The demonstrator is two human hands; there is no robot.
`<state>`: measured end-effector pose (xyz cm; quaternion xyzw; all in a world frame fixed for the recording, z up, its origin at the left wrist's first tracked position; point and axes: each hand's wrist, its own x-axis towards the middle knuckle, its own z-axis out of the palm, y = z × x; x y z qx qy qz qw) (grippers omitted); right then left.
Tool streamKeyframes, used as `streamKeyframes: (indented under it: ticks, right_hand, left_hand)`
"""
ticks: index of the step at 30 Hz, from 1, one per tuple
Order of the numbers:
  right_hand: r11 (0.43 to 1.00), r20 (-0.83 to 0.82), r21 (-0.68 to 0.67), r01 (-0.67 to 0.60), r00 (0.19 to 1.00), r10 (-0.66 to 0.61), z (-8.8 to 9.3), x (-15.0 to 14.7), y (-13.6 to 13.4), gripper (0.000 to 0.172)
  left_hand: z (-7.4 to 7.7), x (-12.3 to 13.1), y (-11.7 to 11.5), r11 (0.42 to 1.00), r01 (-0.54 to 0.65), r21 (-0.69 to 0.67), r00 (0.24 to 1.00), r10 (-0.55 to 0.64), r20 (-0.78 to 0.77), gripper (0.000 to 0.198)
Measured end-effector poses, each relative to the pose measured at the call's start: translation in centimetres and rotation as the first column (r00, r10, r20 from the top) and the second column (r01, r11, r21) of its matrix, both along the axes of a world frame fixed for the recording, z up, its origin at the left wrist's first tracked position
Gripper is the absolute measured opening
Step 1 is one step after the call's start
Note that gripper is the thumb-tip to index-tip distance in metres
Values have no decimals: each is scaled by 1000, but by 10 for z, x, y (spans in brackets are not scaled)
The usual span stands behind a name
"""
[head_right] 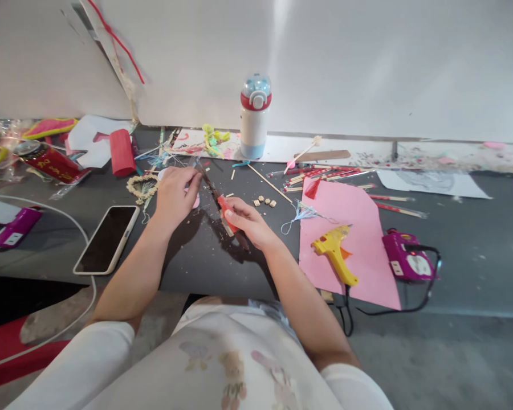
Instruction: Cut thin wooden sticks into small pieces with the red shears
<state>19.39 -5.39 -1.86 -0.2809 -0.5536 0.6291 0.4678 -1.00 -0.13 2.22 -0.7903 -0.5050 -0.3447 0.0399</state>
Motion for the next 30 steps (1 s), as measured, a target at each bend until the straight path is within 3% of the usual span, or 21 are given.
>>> streamKeyframes:
  ticks: [19, 24, 27, 30]
  right_hand:
    - [997, -16, -73, -6, 1000, 5, 0, 0, 0, 32]
    - [989, -3, -136, -64, 998, 65, -4, 0, 0, 33]
    - [990, 17, -135, -36, 999, 39, -5, -1, 0, 34]
    - [991, 8, -130, 24, 1000, -23, -4, -3, 1, 33]
  left_hand:
    - [3, -4, 3, 998, 25, -55, 998, -29, -64, 32]
    - [3, -5, 4, 995, 28, -99, 997, -35, -67, 37]
    - [3, -2, 2, 991, -19, -131, 1000, 16, -25, 39]
    - [2, 3, -2, 962, -112, -249, 981, 147, 128, 45]
